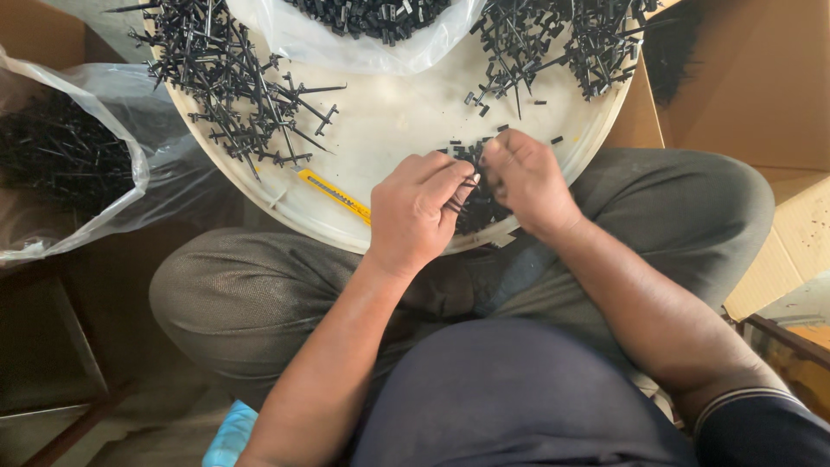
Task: The person sits cross-legged on the floor and repeatedly picks up small black plastic fastener heads and metal nails from a white tray. They insert the nail into the head to assemble the fastener and place the completed unit into a plastic bag. The process is repeated continuously throughout the clip.
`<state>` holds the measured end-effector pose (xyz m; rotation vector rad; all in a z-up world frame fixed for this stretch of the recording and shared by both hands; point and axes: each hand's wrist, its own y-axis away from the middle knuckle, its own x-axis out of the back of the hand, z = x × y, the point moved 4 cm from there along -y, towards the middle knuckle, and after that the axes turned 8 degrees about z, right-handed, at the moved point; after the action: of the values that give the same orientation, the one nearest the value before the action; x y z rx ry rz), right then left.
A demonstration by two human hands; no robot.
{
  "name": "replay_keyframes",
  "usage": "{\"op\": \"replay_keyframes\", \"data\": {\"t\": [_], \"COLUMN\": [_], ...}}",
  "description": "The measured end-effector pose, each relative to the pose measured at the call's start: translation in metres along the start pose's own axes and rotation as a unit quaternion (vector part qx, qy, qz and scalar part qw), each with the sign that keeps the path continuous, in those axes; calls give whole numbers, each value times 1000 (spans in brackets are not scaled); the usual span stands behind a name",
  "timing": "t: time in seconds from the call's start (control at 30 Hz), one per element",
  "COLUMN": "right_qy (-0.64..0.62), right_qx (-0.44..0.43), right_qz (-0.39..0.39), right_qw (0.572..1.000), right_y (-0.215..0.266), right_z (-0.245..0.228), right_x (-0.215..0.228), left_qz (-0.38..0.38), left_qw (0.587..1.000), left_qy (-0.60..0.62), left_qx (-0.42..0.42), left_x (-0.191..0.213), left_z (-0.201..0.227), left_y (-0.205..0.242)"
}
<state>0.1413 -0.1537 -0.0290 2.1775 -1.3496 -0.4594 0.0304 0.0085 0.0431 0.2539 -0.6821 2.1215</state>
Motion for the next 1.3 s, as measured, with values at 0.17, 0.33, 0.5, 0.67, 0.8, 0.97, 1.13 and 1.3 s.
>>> {"op": "replay_keyframes", "data": {"t": [0.17,0.33,0.5,0.67,0.8,0.97,1.13,1.3], "right_qy": [-153,-102,105,317,409,440,477,445], "right_qx": [-63,-75,13,310,438,517,523,502], "right_qz": [-137,-156,-136,-133,-115,-111,-111,-79], "right_qw": [977,980,985,886,792,726,698,737], "right_y": [-2,0,6,17,35,49,48,37], "right_z": [-13,-8,-1,-31,-52,-68,-61,-62], "right_x": [6,1,-7,-16,-30,-36,-33,-25], "left_qz": [38,48,49,9,-44,-49,-59,15], "left_qw": [993,991,998,991,896,777,782,934], "left_qy": [66,62,13,21,188,337,333,130], "left_qx": [85,111,20,132,399,529,524,332], "left_x": [1,3,4,-7,-22,-37,-41,-15], "left_z": [-6,-8,0,-18,-50,-63,-70,-65], "left_y": [-4,-5,-5,3,17,29,33,21]}}
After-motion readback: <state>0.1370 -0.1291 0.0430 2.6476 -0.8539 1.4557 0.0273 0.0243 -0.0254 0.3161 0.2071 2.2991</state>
